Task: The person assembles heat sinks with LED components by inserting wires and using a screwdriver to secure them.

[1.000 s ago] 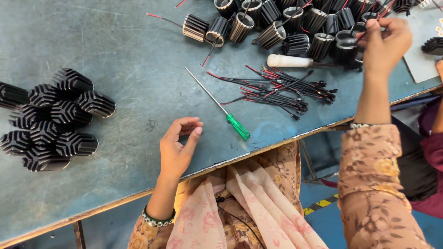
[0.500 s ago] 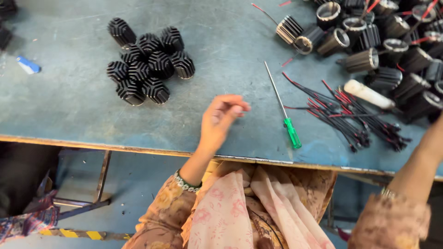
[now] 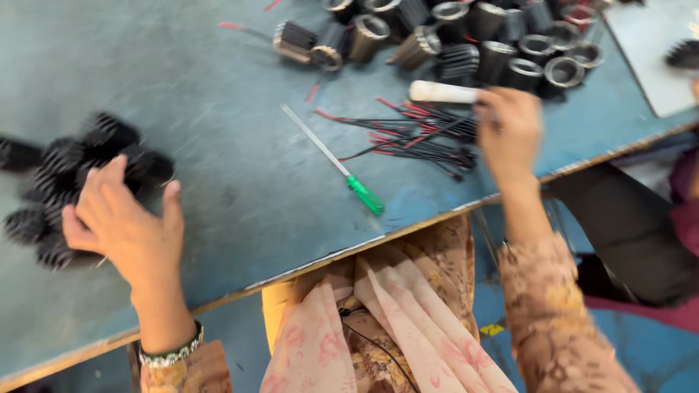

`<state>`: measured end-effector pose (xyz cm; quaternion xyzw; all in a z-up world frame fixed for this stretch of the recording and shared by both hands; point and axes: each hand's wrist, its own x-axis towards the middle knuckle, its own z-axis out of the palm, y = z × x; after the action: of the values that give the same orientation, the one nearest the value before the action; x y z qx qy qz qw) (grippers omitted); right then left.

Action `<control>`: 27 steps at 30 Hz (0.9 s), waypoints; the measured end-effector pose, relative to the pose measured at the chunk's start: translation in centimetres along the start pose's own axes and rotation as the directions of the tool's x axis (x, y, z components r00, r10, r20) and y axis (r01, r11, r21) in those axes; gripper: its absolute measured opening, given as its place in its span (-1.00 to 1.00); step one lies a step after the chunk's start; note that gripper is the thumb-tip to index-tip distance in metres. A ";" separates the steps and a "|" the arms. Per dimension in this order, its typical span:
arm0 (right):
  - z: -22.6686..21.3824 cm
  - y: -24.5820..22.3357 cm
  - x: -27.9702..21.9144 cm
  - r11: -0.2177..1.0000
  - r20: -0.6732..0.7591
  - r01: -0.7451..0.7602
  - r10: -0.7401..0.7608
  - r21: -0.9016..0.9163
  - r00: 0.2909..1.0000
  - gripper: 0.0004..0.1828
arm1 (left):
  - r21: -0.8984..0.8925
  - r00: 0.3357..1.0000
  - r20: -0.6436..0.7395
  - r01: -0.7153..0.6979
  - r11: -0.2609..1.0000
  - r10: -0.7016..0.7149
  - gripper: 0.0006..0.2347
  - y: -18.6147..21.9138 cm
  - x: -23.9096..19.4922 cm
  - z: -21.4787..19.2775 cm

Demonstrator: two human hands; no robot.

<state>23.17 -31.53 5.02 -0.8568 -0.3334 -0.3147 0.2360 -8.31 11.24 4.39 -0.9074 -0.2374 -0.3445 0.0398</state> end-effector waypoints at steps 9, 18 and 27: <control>2.3 -2.2 8.6 0.894 0.384 0.429 -0.353 -0.131 0.853 -0.70 | 0.164 0.987 -0.058 -0.141 0.976 0.152 -0.68 -3.0 -3.1 4.2; -15.9 16.2 -6.3 0.885 -0.540 -0.282 0.452 0.370 0.710 -0.96 | 0.161 0.992 -0.066 -0.092 0.983 0.104 -0.69 -3.2 -3.3 4.8; -10.2 21.7 -12.4 0.650 -0.617 -0.014 0.727 0.760 0.301 -0.63 | 0.153 0.991 -0.080 -0.093 0.984 0.106 -0.71 -2.6 -3.0 4.2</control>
<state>27.71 -57.53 -0.81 -0.4661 -0.0074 -0.5183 0.7169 -8.92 13.36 -0.98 -0.8967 -0.2148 -0.3628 0.1351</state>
